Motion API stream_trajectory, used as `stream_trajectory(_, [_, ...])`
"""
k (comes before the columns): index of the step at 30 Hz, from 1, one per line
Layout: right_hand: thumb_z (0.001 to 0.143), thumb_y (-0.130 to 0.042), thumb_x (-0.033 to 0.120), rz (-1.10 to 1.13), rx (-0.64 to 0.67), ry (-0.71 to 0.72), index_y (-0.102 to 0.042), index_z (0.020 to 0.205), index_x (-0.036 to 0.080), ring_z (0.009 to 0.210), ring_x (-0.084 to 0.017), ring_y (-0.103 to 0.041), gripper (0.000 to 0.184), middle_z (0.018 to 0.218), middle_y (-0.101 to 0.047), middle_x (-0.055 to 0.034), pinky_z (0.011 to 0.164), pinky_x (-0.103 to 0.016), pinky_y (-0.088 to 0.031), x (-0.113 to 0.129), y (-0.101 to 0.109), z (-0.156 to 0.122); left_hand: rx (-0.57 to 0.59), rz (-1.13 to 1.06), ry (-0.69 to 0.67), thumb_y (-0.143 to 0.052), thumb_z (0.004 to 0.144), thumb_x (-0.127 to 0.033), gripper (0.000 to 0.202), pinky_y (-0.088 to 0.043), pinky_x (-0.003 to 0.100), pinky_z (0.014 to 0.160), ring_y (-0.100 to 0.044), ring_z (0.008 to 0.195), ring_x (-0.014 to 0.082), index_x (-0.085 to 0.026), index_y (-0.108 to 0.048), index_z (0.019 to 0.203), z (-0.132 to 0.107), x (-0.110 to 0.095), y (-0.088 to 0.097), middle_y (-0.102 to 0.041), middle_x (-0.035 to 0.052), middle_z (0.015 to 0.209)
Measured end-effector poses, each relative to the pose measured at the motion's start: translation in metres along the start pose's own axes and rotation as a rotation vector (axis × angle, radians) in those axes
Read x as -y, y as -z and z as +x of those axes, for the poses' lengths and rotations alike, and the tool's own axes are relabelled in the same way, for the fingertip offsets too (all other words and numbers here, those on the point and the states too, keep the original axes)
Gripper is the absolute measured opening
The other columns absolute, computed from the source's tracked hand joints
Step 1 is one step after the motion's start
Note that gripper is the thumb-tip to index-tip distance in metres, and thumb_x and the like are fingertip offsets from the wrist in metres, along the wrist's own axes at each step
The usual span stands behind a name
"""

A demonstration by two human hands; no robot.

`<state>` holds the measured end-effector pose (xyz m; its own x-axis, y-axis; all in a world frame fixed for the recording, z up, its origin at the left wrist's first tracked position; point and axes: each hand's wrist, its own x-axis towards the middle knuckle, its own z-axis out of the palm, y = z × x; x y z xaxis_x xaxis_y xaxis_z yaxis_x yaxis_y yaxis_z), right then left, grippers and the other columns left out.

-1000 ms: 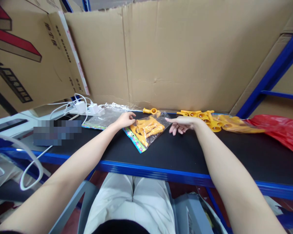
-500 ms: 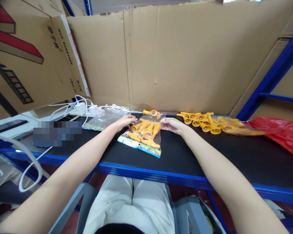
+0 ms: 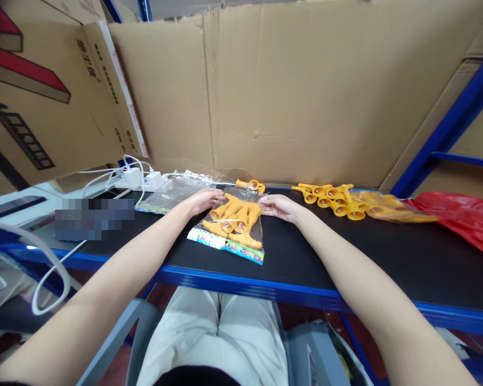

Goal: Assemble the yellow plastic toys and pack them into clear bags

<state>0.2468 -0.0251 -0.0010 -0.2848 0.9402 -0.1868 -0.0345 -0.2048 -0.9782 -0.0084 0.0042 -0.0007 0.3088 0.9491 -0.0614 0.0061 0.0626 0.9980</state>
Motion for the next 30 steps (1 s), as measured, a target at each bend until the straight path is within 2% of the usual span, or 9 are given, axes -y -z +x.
stream_trajectory(3, [0.083, -0.045, 0.004, 0.004, -0.008, 0.002, -0.055, 0.077, 0.011, 0.068, -0.011, -0.063, 0.014, 0.074, -0.064, -0.0065, 0.07, -0.025, -0.054, -0.001, 0.0, 0.001, 0.022, -0.082, 0.052, -0.062, 0.073, -0.016, 0.009, -0.035, 0.019, 0.049, -0.052, 0.051, 0.0069, -0.009, -0.058, 0.07, -0.002, -0.001, -0.003, -0.057, 0.0023, 0.061])
stream_trajectory(8, [0.082, -0.046, 0.004, 0.001, 0.003, 0.014, -0.054, 0.073, 0.012, 0.066, -0.01, -0.062, 0.015, 0.072, -0.063, -0.0051, 0.067, -0.022, -0.054, -0.003, -0.001, 0.003, 0.045, -0.099, 0.054, -0.059, 0.075, -0.01, 0.011, -0.028, 0.017, 0.043, -0.039, 0.039, 0.0019, -0.006, -0.058, 0.065, -0.002, 0.0, -0.004, -0.047, -0.0031, 0.045])
stream_trajectory(14, [0.082, -0.047, 0.004, 0.011, -0.006, 0.01, -0.054, 0.073, 0.012, 0.063, -0.009, -0.061, 0.014, 0.07, -0.062, -0.0039, 0.063, -0.02, -0.052, -0.003, -0.002, 0.003, -0.053, -0.038, 0.029, -0.058, 0.077, -0.01, 0.009, -0.039, 0.018, 0.048, -0.052, 0.044, 0.0052, -0.008, -0.059, 0.068, -0.004, -0.001, -0.006, -0.06, 0.0027, 0.056])
stream_trajectory(19, [0.082, -0.052, 0.011, -0.007, -0.021, 0.028, -0.053, 0.075, 0.013, 0.063, -0.009, -0.061, 0.007, 0.069, -0.062, -0.0034, 0.063, -0.021, -0.052, -0.001, -0.006, 0.0, -0.101, -0.033, 0.035, -0.055, 0.076, -0.004, 0.009, -0.049, 0.025, 0.06, -0.06, 0.049, 0.0112, -0.008, -0.057, 0.068, -0.005, -0.002, -0.006, -0.062, 0.0049, 0.057])
stream_trajectory(23, [0.078, -0.058, 0.009, -0.072, -0.054, 0.037, -0.047, 0.067, 0.014, 0.058, -0.008, -0.059, 0.016, 0.063, -0.06, -0.0014, 0.061, -0.022, -0.053, 0.001, -0.007, -0.001, -0.145, 0.009, 0.089, -0.055, 0.074, 0.0, 0.01, -0.051, 0.026, 0.061, -0.06, 0.048, 0.0122, -0.008, -0.057, 0.068, -0.006, -0.004, -0.003, -0.063, 0.0046, 0.056])
stream_trajectory(27, [0.074, -0.057, 0.002, -0.074, -0.064, 0.015, -0.047, 0.068, 0.014, 0.063, -0.01, -0.062, 0.017, 0.068, -0.063, -0.0039, 0.064, -0.024, -0.054, 0.0, -0.004, 0.0, -0.144, 0.015, 0.085, -0.052, 0.076, 0.0, 0.012, -0.053, 0.029, 0.067, -0.062, 0.051, 0.0134, -0.008, -0.057, 0.069, -0.006, -0.004, 0.002, -0.062, 0.0043, 0.056])
stream_trajectory(30, [0.074, -0.058, 0.002, -0.057, -0.065, 0.02, -0.049, 0.069, 0.013, 0.062, -0.01, -0.062, 0.015, 0.067, -0.063, -0.0036, 0.064, -0.023, -0.054, -0.002, -0.002, 0.001, -0.098, 0.0, 0.05, -0.053, 0.074, 0.001, 0.011, -0.054, 0.033, 0.07, -0.064, 0.053, 0.0142, -0.008, -0.06, 0.078, -0.003, -0.001, 0.008, -0.064, 0.0044, 0.058])
